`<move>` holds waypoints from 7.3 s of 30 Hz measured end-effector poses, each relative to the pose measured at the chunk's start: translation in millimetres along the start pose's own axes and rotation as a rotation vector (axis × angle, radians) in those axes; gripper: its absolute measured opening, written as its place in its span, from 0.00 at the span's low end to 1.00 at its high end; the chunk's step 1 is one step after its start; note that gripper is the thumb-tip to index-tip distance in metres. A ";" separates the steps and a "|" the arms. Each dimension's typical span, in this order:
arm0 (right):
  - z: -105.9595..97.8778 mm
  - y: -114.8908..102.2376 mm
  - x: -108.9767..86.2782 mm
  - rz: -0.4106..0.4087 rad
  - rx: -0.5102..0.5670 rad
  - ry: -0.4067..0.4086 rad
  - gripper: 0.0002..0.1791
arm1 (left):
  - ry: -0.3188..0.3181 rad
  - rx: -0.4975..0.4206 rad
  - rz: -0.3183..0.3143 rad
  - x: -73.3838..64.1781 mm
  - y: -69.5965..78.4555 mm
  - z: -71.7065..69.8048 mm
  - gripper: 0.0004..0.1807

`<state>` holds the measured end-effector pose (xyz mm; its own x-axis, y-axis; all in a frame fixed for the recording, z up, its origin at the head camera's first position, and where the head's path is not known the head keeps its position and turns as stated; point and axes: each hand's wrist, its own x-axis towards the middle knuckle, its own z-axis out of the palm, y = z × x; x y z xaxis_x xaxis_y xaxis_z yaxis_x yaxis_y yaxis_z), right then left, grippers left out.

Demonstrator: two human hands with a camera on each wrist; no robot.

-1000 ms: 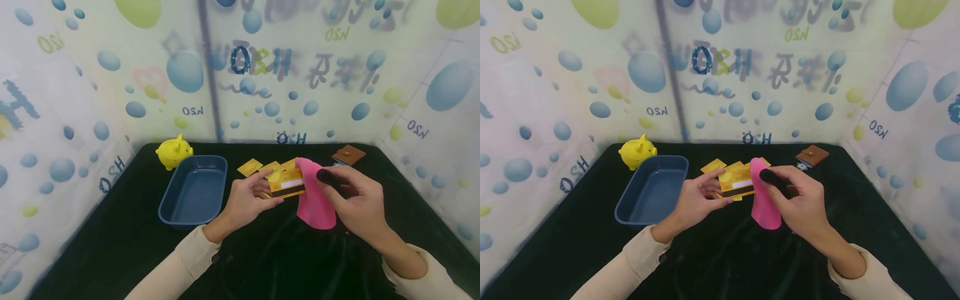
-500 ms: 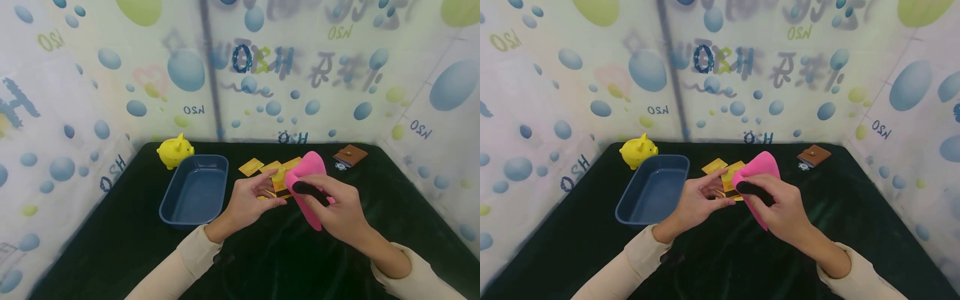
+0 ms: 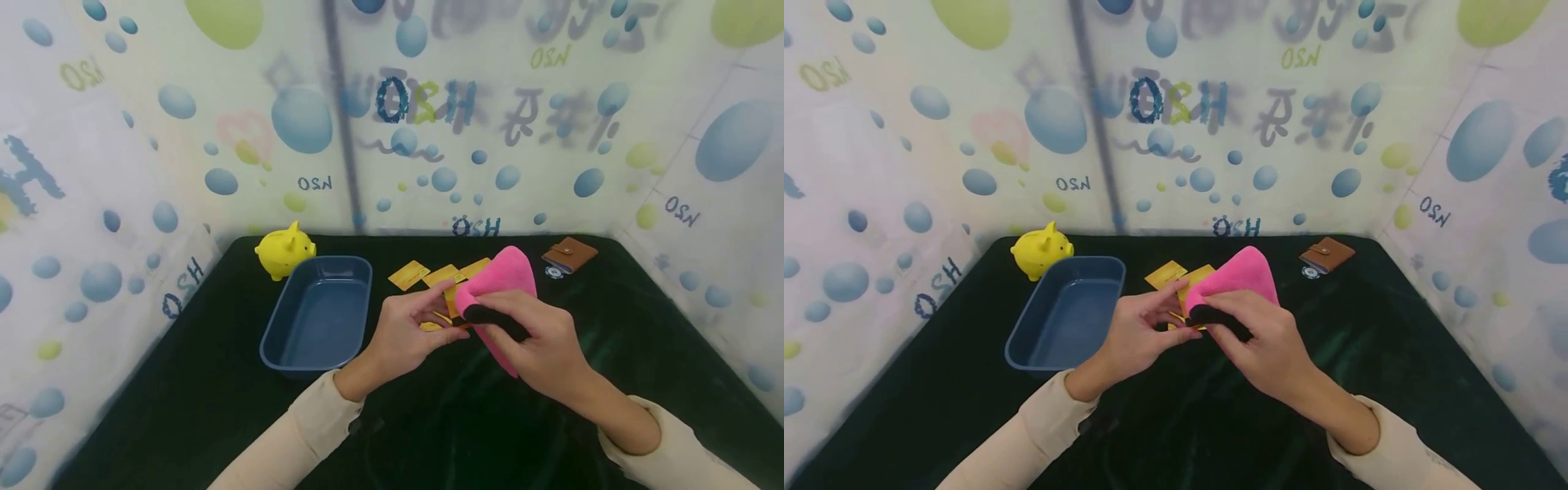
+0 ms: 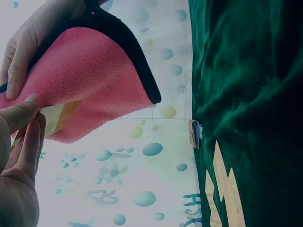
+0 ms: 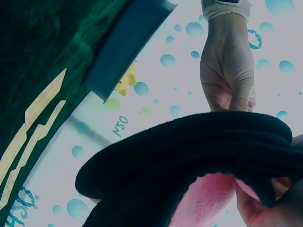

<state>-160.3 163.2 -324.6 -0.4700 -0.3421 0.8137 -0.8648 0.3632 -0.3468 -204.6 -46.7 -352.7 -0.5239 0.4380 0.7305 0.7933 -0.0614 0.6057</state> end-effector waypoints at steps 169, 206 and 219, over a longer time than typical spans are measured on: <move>-62.5 50.0 -23.8 0.360 -0.128 0.123 0.25 | -0.223 0.469 -0.833 -12.5 -58.7 0.8 0.35; -61.3 51.0 -26.0 0.415 -0.134 0.090 0.23 | -0.226 0.589 -1.072 -17.4 -94.3 8.3 0.38; -58.0 49.1 -23.3 0.426 -0.128 0.081 0.24 | -0.052 0.347 -0.754 -23.1 -81.5 7.4 0.38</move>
<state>-181.6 239.2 -333.6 -0.7599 -0.0717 0.6461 -0.5655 0.5632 -0.6025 -254.8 -45.2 -421.3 -0.9449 0.2927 0.1468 0.2903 0.5412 0.7892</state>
